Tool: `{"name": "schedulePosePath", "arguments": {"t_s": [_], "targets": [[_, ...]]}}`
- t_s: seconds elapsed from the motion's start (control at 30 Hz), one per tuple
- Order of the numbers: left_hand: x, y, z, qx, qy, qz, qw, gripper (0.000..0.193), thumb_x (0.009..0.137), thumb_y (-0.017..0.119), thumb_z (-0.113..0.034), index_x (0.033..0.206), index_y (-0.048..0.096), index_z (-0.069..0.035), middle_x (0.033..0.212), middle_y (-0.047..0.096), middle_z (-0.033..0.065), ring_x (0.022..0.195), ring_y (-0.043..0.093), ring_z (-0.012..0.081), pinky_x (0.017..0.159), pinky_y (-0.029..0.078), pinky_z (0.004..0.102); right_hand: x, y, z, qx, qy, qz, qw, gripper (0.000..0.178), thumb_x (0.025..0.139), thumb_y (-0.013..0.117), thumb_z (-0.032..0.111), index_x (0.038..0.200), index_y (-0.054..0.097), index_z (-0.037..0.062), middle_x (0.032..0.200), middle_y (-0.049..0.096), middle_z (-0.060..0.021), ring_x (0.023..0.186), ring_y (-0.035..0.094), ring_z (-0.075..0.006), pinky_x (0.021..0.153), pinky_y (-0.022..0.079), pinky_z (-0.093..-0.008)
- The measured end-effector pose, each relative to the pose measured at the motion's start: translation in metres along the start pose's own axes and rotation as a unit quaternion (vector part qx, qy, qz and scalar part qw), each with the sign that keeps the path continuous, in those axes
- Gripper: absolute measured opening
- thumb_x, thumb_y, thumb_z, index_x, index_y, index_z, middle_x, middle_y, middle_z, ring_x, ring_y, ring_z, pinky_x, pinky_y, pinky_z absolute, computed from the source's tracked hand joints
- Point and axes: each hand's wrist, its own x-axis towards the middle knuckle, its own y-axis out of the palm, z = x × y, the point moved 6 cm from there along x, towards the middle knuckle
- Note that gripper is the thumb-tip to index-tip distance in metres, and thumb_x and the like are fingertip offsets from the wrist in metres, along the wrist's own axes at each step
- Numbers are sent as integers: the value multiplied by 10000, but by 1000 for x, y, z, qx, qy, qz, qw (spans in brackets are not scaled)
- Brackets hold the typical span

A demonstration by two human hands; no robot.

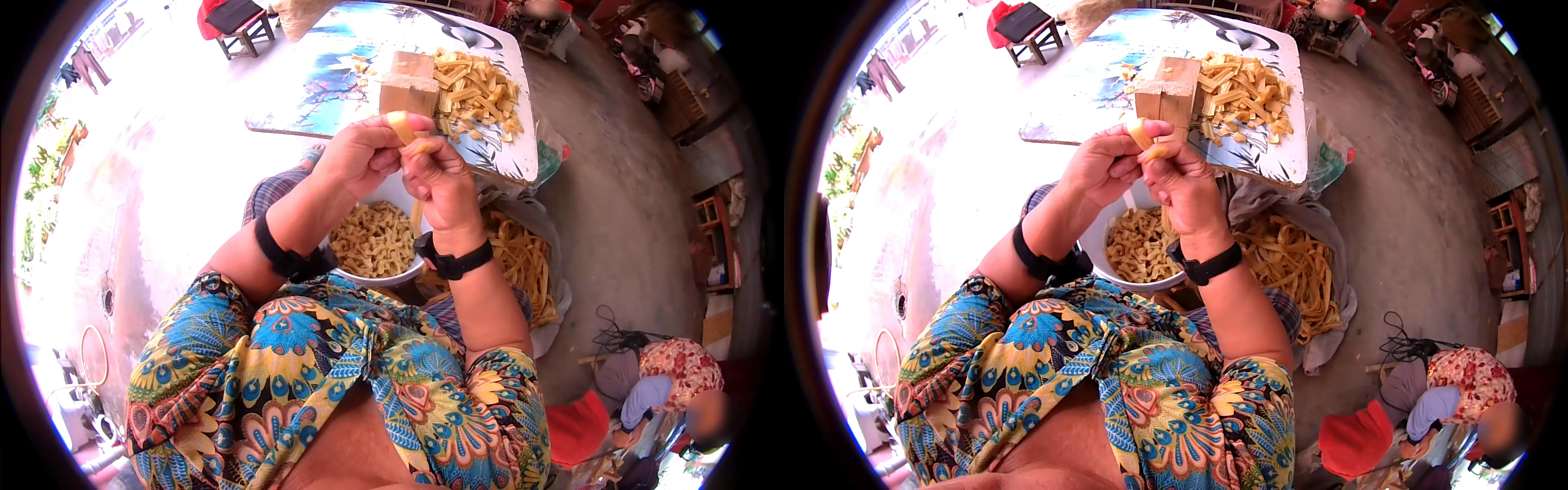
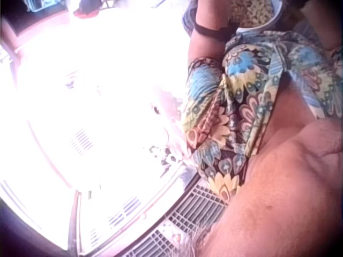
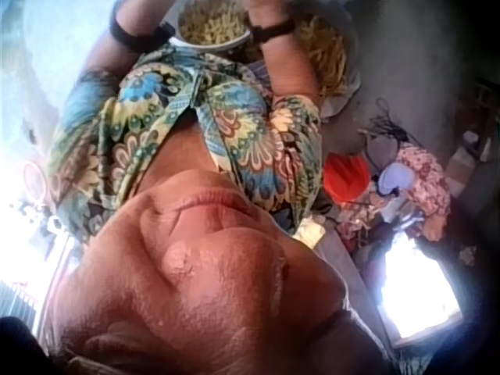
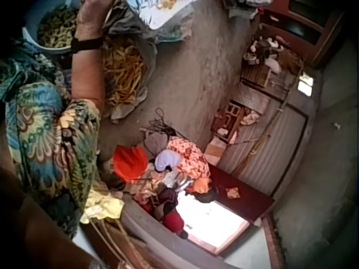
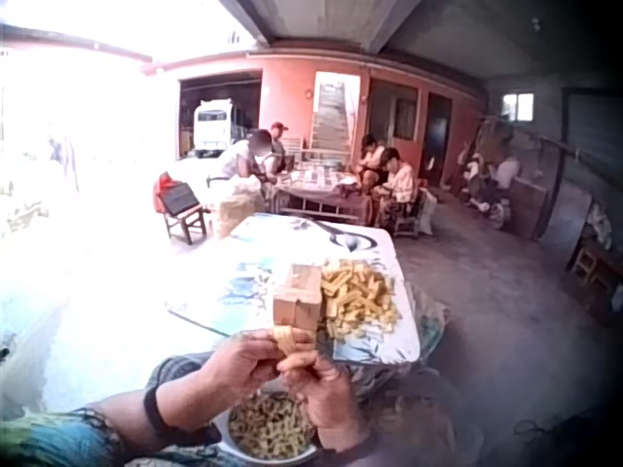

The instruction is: The person shapes long strips of dough into knots by hand and places them into a white bucket.

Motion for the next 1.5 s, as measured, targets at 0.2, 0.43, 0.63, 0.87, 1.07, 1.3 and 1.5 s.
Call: {"name": "schedulePosePath", "arguments": {"t_s": [0.2, 0.43, 0.63, 0.87, 1.07, 1.3, 1.5], "targets": [[-1, 7, 1, 71, 100, 25, 992, 238, 841, 504, -11, 1057, 601, 5, 1043, 534, 88, 547, 470, 66, 504, 382, 184, 1, -6, -9, 196, 84, -104, 971, 46, 827, 634, 129, 834, 594, 107, 592, 488, 14, 398, 321, -23, 368, 229, -151], [-6, 0, -7, 340, 123, -17, 932, 227, 833, 541, 25, 1032, 640, -22, 1331, 406, 109, 706, 555, 98, 598, 451, 195, -1, -9, 18, -211, -63, -90, 971, 85, 817, 637, 73, 798, 564, 34, 703, 599, 7, 546, 507, -44, 463, 381, -179], [-24, -3, -15, 616, 187, -61, 763, 147, 752, 636, 1, 895, 652, -29, 773, 523, 26, 727, 503, 118, 635, 415, 243, -9, -2, 46, -449, -126, -9, 884, 140, 737, 671, 19, 808, 551, 34, 716, 610, -68, 660, 597, -132, 603, 476, -270], [-30, 9, 21, 188, -61, -25, 980, 113, 844, 546, -102, 794, 458, -52, 639, 480, 33, 474, 382, 70, 412, 271, 196, -5, -33, 34, -187, -23, 25, 982, 86, 804, 648, 70, 786, 564, 63, 653, 540, 41, 547, 447, -20, 487, 360, -159], [-44, -9, -27, 204, 19, -33, 978, 178, 876, 495, -151, 728, 475, -54, 637, 488, 58, 468, 377, 81, 423, 300, 205, -12, -144, 65, 31, -117, -141, 983, 79, 838, 618, 141, 810, 573, 83, 542, 431, 48, 417, 294, -30, 380, 213, -177], [-20, -5, -25, 385, 46, -4, 922, 305, 882, 531, -258, 1078, 516, -25, 948, 581, 50, 839, 557, 130, 711, 451, 249, -3, -39, 25, 33, 41, -26, 998, 120, 821, 646, 158, 783, 554, 92, 579, 474, 43, 468, 370, -20, 415, 240, -153], [-16, 17, 4, 263, -42, 49, 963, 204, 815, 616, -74, 985, 507, -53, 798, 594, 48, 671, 566, 103, 590, 438, 208, -7, -24, 12, -29, 93, -44, 994, 128, 807, 660, 144, 775, 549, 89, 583, 482, 60, 503, 387, -12, 452, 268, -143]]}}
